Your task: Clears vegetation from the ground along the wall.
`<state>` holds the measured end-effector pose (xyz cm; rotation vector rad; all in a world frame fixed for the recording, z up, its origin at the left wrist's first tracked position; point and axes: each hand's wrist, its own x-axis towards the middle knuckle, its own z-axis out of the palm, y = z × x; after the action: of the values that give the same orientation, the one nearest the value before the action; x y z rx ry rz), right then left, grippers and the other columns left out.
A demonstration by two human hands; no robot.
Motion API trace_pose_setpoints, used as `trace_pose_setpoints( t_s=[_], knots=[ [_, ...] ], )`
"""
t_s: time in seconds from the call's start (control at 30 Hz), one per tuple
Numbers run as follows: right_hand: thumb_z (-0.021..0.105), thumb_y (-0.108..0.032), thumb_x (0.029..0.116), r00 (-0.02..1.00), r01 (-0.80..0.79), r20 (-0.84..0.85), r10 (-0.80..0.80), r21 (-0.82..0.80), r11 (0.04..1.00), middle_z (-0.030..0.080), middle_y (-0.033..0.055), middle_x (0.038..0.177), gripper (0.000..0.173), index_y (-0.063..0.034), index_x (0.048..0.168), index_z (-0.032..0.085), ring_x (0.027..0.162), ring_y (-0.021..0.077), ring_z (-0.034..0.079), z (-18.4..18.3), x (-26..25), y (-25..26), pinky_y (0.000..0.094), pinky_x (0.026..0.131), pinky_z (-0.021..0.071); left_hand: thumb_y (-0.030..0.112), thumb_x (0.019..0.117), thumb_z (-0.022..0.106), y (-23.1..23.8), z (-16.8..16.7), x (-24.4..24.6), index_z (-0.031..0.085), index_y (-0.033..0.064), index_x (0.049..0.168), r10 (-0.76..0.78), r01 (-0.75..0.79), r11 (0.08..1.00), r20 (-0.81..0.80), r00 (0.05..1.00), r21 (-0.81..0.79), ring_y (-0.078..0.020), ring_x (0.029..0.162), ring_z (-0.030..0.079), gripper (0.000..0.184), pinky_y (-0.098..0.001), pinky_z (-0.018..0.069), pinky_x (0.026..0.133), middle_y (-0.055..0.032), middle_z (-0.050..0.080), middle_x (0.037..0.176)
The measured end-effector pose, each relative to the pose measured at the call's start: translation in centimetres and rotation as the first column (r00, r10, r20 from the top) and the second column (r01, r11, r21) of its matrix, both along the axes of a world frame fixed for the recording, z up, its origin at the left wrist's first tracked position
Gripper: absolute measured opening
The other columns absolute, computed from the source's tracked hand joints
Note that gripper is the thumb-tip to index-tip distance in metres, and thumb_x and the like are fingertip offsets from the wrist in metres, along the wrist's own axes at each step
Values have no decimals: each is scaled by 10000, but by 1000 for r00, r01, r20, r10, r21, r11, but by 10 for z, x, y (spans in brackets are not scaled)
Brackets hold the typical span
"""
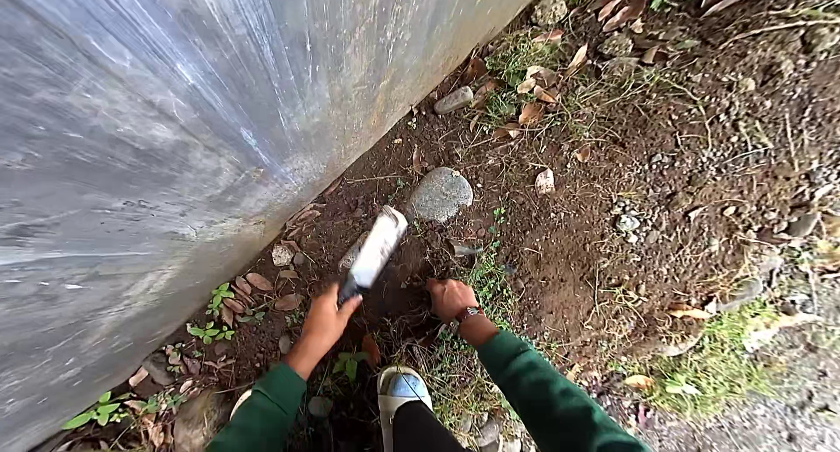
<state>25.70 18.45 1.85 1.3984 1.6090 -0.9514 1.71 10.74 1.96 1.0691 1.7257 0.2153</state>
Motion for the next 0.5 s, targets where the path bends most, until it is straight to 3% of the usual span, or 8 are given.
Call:
trace_pose_setpoints(
  t_s=[0.07, 0.1, 0.17, 0.27, 0.3, 0.37, 0.43, 0.5],
  knots=[
    [470, -136, 1054, 1000, -5, -1, 5, 4, 1000, 637, 297, 1311, 337, -17, 1336, 612, 1242, 486, 611, -2, 0, -1, 660, 971, 498, 256, 1050, 585, -15, -14, 20, 514, -113, 1317, 245, -231, 950, -43, 969, 208, -223, 609, 663, 461, -414, 606, 627, -135, 645, 772],
    [458, -145, 1063, 1000, -12, -1, 12, 0, 1000, 637, 295, 1313, 337, -18, 1334, 614, 1248, 482, 609, -2, -2, 0, 657, 977, 497, 250, 1053, 574, -25, -22, 24, 507, -119, 1335, 182, -165, 974, -103, 978, 155, -285, 700, 699, 469, -463, 610, 710, -189, 675, 836],
    [462, -143, 1063, 1000, -23, 3, 23, -20, 1000, 630, 291, 1330, 341, -17, 1339, 615, 1271, 473, 598, 1, -5, 2, 657, 1000, 487, 297, 1072, 540, -32, -28, 24, 472, -67, 1416, -203, 178, 962, -104, 974, -208, -414, 1071, 689, 505, -572, 532, 969, -277, 679, 1135],
    [465, -151, 1063, 1000, -18, -18, 18, -13, 1000, 638, 292, 1313, 338, -4, 1332, 607, 1251, 477, 610, 4, 1, -1, 651, 989, 495, 384, 1054, 574, -4, -9, 14, 527, -4, 1392, -388, 346, 890, -93, 917, -297, -434, 1126, 664, 516, -614, 513, 973, -266, 672, 1182],
    [464, -154, 1064, 1000, -6, -26, 6, -10, 1000, 639, 296, 1308, 341, 0, 1334, 603, 1244, 483, 613, 4, 3, -3, 653, 983, 496, 391, 1051, 583, 3, 7, 11, 541, -9, 1374, -335, 303, 926, -119, 935, -224, -425, 1076, 681, 516, -607, 524, 950, -261, 685, 1132],
    [448, -161, 1074, 999, 12, -34, -12, -1, 1000, 639, 303, 1303, 343, 6, 1332, 603, 1240, 490, 613, 4, 4, -7, 654, 985, 492, 341, 1035, 613, 4, 30, 13, 571, -60, 1307, -62, 78, 988, -120, 991, 132, -318, 826, 708, 487, -500, 578, 797, -201, 699, 932],
    [449, -156, 1072, 999, 19, -31, -19, 2, 1000, 640, 304, 1299, 342, 5, 1330, 604, 1233, 489, 618, 3, 2, -7, 656, 980, 495, 243, 1010, 623, -2, 29, 27, 540, -123, 1272, 209, -197, 853, 29, 977, 483, -142, 612, 659, 458, -342, 600, 623, -95, 664, 790],
    [451, -161, 1072, 999, 20, -25, -20, -6, 1000, 643, 298, 1302, 341, -5, 1332, 607, 1236, 482, 619, 2, 2, -6, 658, 978, 496, 177, 996, 609, -21, 11, 39, 521, -163, 1248, 252, -224, 787, 31, 967, 575, -140, 618, 676, 432, -332, 615, 630, -105, 675, 790]
  ],
)
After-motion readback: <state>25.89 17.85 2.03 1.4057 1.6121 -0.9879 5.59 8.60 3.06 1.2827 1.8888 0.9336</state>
